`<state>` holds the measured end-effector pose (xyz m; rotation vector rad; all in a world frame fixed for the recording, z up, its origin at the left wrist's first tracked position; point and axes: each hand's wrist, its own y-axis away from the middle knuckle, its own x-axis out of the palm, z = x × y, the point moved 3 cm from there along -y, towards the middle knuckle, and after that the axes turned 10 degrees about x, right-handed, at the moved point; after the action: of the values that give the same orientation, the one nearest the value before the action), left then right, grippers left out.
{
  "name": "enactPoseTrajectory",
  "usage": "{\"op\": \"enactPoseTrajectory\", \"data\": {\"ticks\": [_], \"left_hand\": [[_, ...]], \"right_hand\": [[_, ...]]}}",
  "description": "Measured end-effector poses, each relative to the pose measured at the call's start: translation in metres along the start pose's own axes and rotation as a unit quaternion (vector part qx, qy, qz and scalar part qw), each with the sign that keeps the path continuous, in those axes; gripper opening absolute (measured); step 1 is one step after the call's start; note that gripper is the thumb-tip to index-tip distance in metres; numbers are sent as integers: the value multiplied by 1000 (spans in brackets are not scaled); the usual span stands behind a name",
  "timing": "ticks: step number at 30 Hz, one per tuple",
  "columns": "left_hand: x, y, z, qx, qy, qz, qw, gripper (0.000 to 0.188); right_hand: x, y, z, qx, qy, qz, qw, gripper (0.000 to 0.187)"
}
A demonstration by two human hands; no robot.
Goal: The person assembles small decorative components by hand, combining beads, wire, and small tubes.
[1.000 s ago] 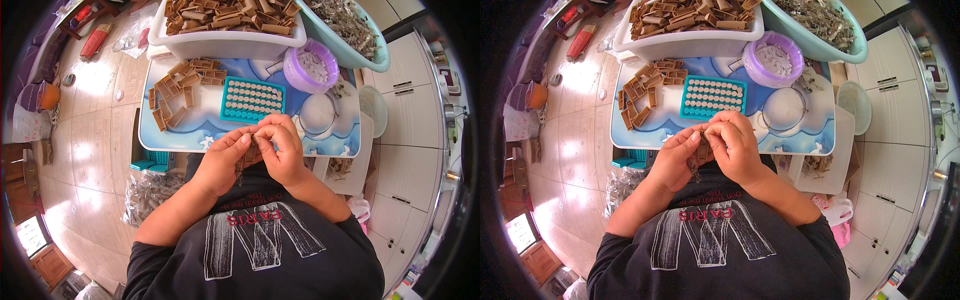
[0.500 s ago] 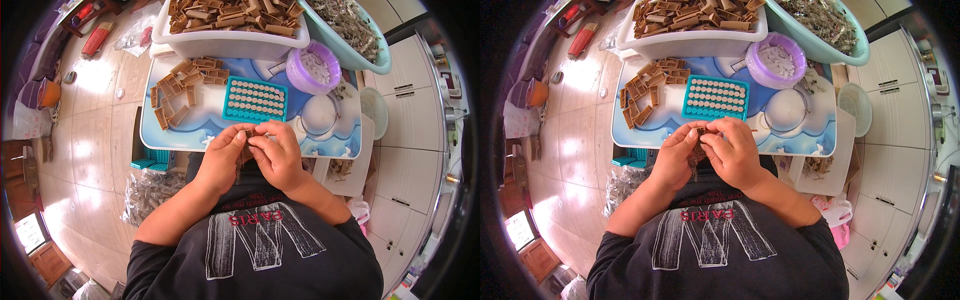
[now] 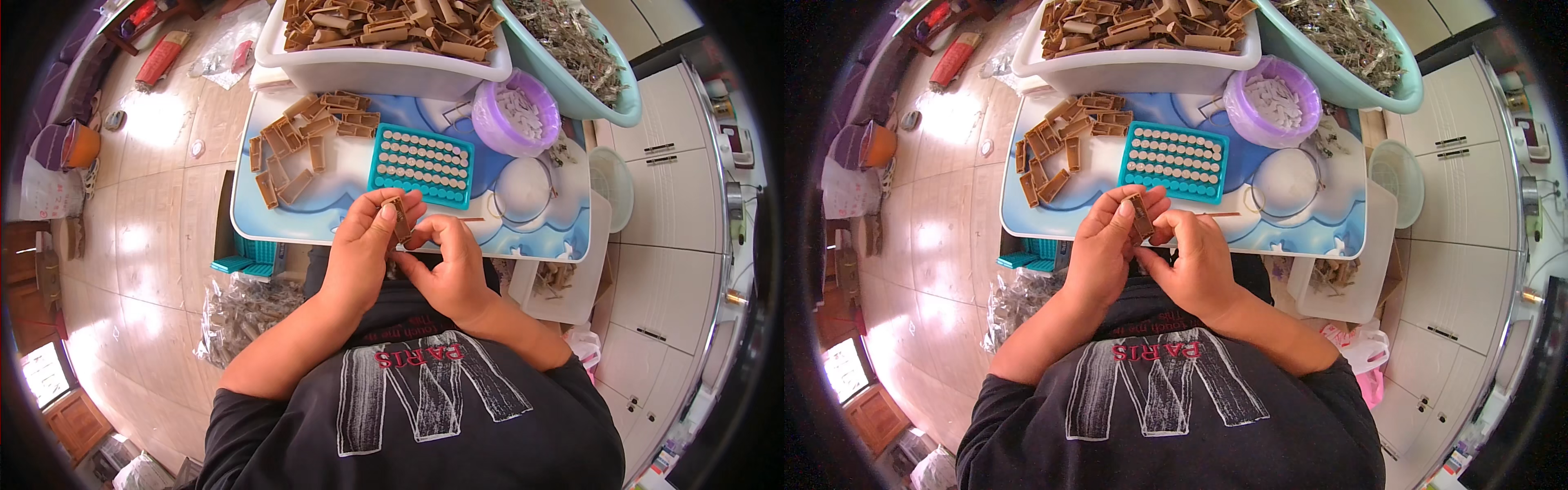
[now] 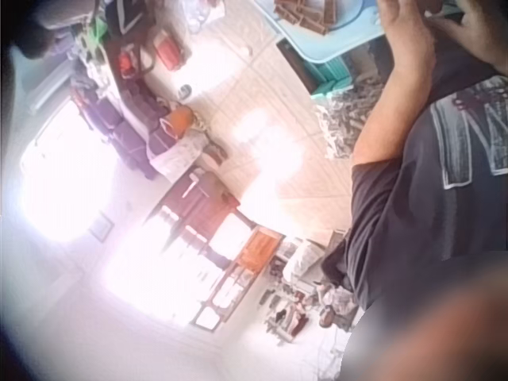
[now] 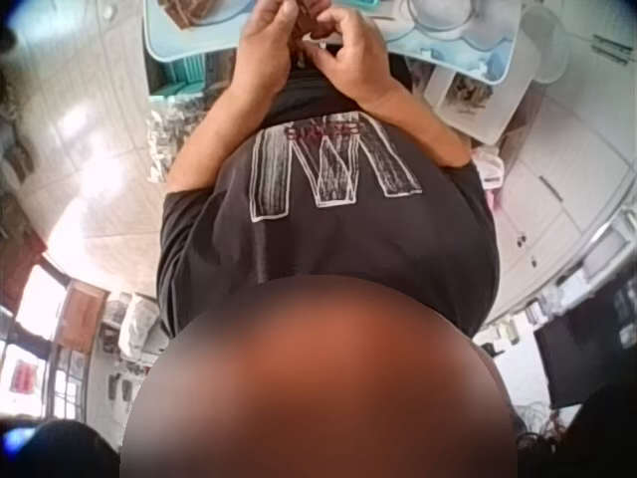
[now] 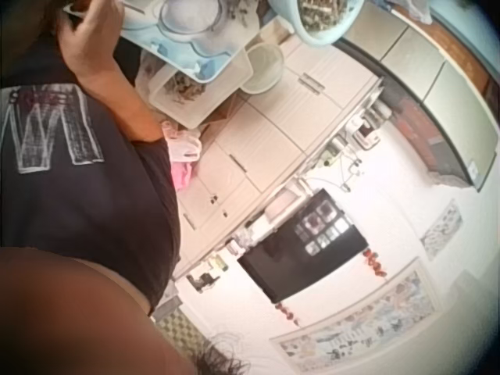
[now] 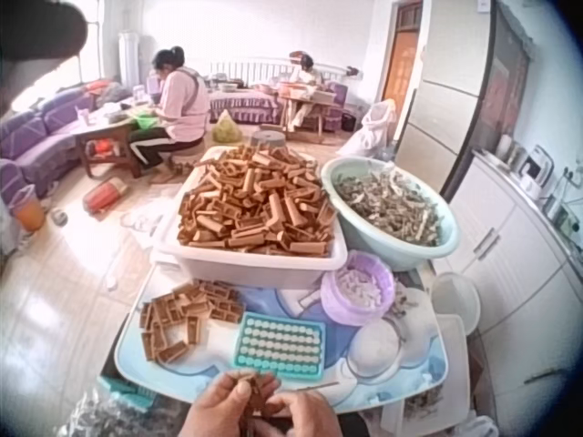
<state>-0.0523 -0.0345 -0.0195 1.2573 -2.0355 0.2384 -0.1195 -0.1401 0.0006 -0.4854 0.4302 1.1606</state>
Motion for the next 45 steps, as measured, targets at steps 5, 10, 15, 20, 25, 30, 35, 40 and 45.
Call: {"op": "enactPoseTrajectory", "data": {"ticks": [5, 10, 15, 20, 25, 30, 35, 40, 45], "left_hand": [[0, -1, -2, 9, -4, -3, 1000, 24], [-1, -2, -6, -2, -7, -12, 1000, 23], [1, -2, -6, -17, 1, -1, 1000, 23], [-1, -1, -4, -21, 1, -4, 1000, 22], [-1, -1, -4, -26, -9, -11, 1000, 22], [-3, 2, 0, -32, -25, -14, 999, 23], [-5, 1, 0, -26, -26, -9, 999, 25], [-7, -1, 1, -47, -20, 15, 999, 24], [-11, -2, 4, -46, -59, -11, 997, 29]], "right_hand": [[8, 5, -12, 89, -148, 5, 985, 28], [0, 3, -16, 49, -136, -29, 989, 20], [-1, 2, -12, 3, -96, -16, 995, 21], [-8, -6, 0, -106, -2, 4, 994, 22], [-6, -5, 1, -123, 80, 32, 989, 21], [-3, -5, -1, -92, 68, 47, 992, 23], [-6, -4, 2, -106, 36, 56, 992, 24], [-10, -7, 0, -127, 73, 12, 989, 30], [-15, -13, -5, -96, 59, -4, 994, 29]]}}
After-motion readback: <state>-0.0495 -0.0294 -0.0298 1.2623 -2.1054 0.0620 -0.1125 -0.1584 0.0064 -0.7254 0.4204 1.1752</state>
